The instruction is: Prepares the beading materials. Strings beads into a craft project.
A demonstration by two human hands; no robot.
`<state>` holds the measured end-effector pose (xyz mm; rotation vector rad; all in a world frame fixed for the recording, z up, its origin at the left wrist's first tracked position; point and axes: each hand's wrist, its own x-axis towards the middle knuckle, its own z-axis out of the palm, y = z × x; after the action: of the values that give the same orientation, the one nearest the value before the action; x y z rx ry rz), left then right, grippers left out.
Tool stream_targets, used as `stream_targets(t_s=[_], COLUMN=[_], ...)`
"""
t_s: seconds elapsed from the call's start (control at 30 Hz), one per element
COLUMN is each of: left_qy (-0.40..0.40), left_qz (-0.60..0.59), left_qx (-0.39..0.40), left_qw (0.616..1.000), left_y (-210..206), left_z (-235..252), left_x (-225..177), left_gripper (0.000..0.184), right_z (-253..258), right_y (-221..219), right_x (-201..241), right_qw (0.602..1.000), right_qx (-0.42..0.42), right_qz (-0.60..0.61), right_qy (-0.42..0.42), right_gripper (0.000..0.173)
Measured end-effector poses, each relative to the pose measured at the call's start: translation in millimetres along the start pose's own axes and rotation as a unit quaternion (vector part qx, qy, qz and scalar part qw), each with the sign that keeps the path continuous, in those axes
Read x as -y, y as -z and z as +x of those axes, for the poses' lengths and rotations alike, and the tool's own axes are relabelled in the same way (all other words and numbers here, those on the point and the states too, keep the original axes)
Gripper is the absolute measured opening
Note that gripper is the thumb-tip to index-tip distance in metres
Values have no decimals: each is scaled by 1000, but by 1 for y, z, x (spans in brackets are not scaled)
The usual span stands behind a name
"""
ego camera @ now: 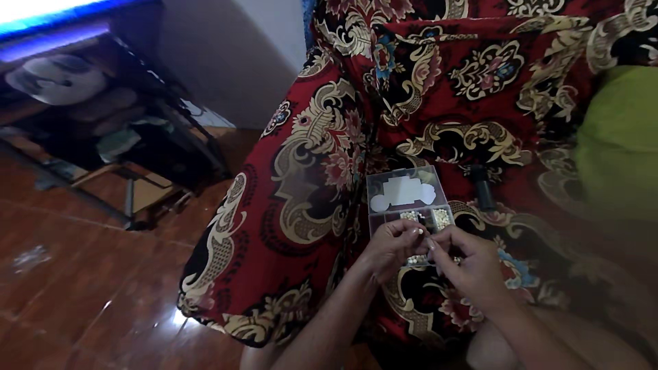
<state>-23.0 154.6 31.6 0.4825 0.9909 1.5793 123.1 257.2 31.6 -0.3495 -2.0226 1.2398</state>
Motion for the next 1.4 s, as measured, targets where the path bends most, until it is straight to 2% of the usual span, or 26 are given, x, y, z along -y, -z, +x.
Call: stream_targets(t_s=[0.87, 1.4], left_qy=[-16, -42], left_qz=[17, 76], left_qx=[2, 4], left_qw=[1000, 996], left_y=[2, 6], left_z=[1, 0], left_x=[-1, -7], left_gripper=[17, 16], right_z=[0, 2], right_y=[1, 0], right_x=[-3, -1], right_qw=[1000, 1000], right_qx=[3, 22], right_qz=[-16, -11], right_qy=[1, -18], right_gripper=[14, 14])
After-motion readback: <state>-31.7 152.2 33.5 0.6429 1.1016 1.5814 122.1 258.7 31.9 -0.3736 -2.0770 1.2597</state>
